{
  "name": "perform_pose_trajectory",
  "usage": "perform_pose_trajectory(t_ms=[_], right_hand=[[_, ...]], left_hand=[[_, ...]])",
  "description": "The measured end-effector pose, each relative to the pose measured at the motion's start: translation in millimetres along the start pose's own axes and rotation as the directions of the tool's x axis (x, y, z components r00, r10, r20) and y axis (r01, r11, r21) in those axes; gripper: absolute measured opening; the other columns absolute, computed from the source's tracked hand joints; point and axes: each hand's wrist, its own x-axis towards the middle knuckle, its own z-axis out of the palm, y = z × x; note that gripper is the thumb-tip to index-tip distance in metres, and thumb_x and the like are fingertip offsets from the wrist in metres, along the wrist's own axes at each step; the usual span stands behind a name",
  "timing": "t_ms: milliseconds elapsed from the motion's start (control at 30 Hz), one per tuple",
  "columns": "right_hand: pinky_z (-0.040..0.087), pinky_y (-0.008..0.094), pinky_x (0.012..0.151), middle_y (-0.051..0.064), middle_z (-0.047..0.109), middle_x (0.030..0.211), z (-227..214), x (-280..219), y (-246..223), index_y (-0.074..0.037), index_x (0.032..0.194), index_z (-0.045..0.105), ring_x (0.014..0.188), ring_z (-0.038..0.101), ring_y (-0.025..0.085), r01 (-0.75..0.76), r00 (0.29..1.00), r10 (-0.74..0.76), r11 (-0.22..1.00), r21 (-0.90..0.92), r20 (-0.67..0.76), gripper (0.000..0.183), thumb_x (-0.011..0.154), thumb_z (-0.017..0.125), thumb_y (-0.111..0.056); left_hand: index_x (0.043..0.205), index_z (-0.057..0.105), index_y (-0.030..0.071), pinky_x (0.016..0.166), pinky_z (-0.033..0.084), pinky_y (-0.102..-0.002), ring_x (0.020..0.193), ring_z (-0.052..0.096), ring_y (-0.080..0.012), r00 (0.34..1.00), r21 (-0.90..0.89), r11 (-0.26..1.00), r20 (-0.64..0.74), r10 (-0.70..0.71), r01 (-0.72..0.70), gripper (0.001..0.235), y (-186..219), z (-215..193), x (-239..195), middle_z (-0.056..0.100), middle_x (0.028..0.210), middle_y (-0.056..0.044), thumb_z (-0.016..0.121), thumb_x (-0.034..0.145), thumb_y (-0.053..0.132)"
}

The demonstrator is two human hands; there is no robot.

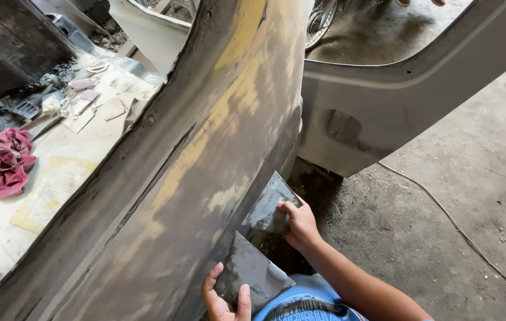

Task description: The person works on the lower side panel of a van, holding two flat metal scraper blades and dipping one into a can on a small cart. They spread and smooth filler along the panel edge, then rub a blade back and forth over the panel surface, moving along the vehicle body.

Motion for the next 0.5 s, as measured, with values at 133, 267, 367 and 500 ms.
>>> perform_pose_trajectory(t_ms=[133, 267, 367, 500], right_hand=[[0.062, 0.043, 0.068, 0.006, 0.065, 0.085, 1.4, 6.1, 1.3, -0.001, 0.102, 0.063, 0.073, 0.065, 0.019, -0.031, 1.0, 0.03, 0.999, 0.026, 0.003, 0.017, 0.085, 0.061, -0.001], [0.06, 0.04, 0.071, 0.007, 0.067, 0.087, -37.4, 26.8, 20.9, -0.002, 0.106, 0.066, 0.076, 0.067, 0.02, 0.031, 0.999, -0.031, 1.0, -0.006, -0.037, 0.023, 0.084, 0.059, 0.0], [0.059, 0.04, 0.071, 0.006, 0.065, 0.086, -72.9, 47.6, 45.7, -0.001, 0.106, 0.065, 0.075, 0.064, 0.02, 0.019, 0.995, -0.024, 0.998, -0.057, -0.094, 0.021, 0.085, 0.06, 0.0], [0.058, 0.041, 0.069, 0.007, 0.066, 0.085, -97.0, 72.6, 70.5, -0.002, 0.106, 0.067, 0.074, 0.064, 0.021, -0.051, 0.988, 0.037, 0.994, -0.094, -0.149, 0.025, 0.083, 0.059, -0.001]], left_hand=[[0.149, 0.035, 0.005, 0.102, 0.049, -0.036, 0.112, 0.066, -0.0233, 1.0, 0.005, 1.0, -0.026, -0.002, 0.002, 0.074, -4.0, -7.5, -1.7, 0.063, 0.128, -0.021, 0.068, 0.083, -0.005], [0.149, 0.034, 0.005, 0.102, 0.049, -0.035, 0.112, 0.066, -0.023, 1.0, -0.011, 1.0, -0.011, -0.008, 0.008, 0.074, -10.8, -14.3, -3.4, 0.063, 0.129, -0.021, 0.068, 0.084, -0.005], [0.149, 0.034, 0.005, 0.102, 0.049, -0.034, 0.113, 0.066, -0.0225, 1.0, -0.007, 1.0, -0.01, 0.017, -0.017, 0.074, -8.9, -13.3, -3.6, 0.062, 0.13, -0.021, 0.067, 0.084, -0.004], [0.15, 0.036, 0.005, 0.102, 0.049, -0.034, 0.112, 0.065, -0.0221, 0.999, 0.015, 0.999, -0.02, 0.029, -0.029, 0.073, 11.0, -2.6, -1.9, 0.063, 0.129, -0.02, 0.067, 0.085, -0.006]])
